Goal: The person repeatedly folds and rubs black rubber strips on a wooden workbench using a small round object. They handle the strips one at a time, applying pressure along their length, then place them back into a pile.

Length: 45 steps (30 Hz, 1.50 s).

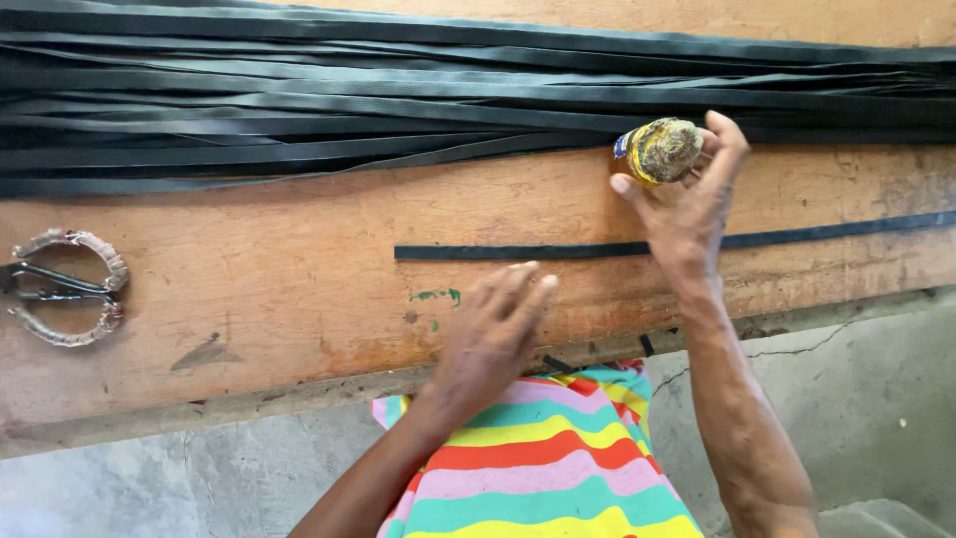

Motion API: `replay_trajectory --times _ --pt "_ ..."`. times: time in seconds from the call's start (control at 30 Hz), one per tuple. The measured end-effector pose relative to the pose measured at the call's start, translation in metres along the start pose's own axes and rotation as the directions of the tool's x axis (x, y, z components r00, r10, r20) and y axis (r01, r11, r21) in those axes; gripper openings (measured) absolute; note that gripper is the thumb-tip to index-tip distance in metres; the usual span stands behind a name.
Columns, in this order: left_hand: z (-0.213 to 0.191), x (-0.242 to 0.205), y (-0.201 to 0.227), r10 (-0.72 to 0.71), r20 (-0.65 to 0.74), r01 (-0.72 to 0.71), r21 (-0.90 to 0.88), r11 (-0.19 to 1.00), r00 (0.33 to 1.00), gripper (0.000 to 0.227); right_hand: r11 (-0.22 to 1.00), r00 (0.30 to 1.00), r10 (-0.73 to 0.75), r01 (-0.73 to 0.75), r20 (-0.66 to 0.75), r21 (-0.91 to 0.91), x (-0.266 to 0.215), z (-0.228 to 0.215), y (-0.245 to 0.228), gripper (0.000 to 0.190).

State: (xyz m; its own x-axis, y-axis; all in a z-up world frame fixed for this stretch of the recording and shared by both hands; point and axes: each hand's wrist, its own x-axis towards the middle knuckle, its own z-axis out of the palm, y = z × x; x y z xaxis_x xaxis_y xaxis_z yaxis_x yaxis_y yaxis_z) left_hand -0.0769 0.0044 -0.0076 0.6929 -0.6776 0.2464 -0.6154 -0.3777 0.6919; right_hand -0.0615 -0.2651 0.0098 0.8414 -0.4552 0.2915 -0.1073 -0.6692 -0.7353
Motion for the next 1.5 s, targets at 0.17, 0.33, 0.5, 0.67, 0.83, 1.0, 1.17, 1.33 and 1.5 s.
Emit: replay_trajectory --times 0.17,0.33,0.5,0.67,0.83,1.0,1.17,1.33,1.5 --pt "0.019 0.009 0.016 0.049 0.110 -0.051 0.009 0.999 0.993 0.061 0.992 0.995 0.071 -0.077 0.065 0.096 0.014 0.010 -0.017 0.067" --pt "0.020 0.009 0.013 0.098 0.120 -0.109 0.094 0.990 0.988 0.055 0.942 0.898 -0.059 -0.095 0.436 0.322 -0.007 0.012 -0.057 0.078" --pt "0.030 0.003 0.006 0.055 0.175 -0.057 0.007 0.998 0.983 0.037 0.967 0.817 -0.189 0.059 0.545 0.246 -0.025 0.035 -0.088 0.069" --pt "0.041 -0.006 -0.001 0.040 0.292 -0.030 -0.039 0.999 0.956 0.034 0.959 0.740 -0.199 0.012 0.643 0.283 -0.019 0.071 -0.110 0.064" --pt "0.037 -0.004 -0.001 0.072 0.205 -0.064 -0.042 0.997 0.976 0.036 0.848 0.624 -0.472 0.129 0.622 0.514 -0.012 0.140 -0.136 0.069" --pt "0.027 0.004 0.003 0.068 0.073 -0.065 -0.039 0.997 0.995 0.042 0.541 0.546 -0.023 -0.697 0.837 0.470 0.007 0.103 -0.120 0.055" --pt "0.037 -0.002 -0.002 0.103 0.062 -0.104 0.014 0.995 0.993 0.038 0.943 0.659 -0.119 -0.158 0.743 0.292 -0.006 0.057 -0.108 0.054" --pt "0.047 -0.016 -0.005 0.079 0.222 -0.076 -0.019 0.997 0.972 0.027 0.903 0.600 -0.405 0.146 0.690 0.403 -0.014 0.124 -0.123 0.066" --pt "0.037 -0.005 0.002 0.018 0.067 -0.012 -0.097 0.995 0.998 0.032 0.663 0.498 -0.095 -0.614 0.862 0.428 0.001 0.105 -0.137 0.071"
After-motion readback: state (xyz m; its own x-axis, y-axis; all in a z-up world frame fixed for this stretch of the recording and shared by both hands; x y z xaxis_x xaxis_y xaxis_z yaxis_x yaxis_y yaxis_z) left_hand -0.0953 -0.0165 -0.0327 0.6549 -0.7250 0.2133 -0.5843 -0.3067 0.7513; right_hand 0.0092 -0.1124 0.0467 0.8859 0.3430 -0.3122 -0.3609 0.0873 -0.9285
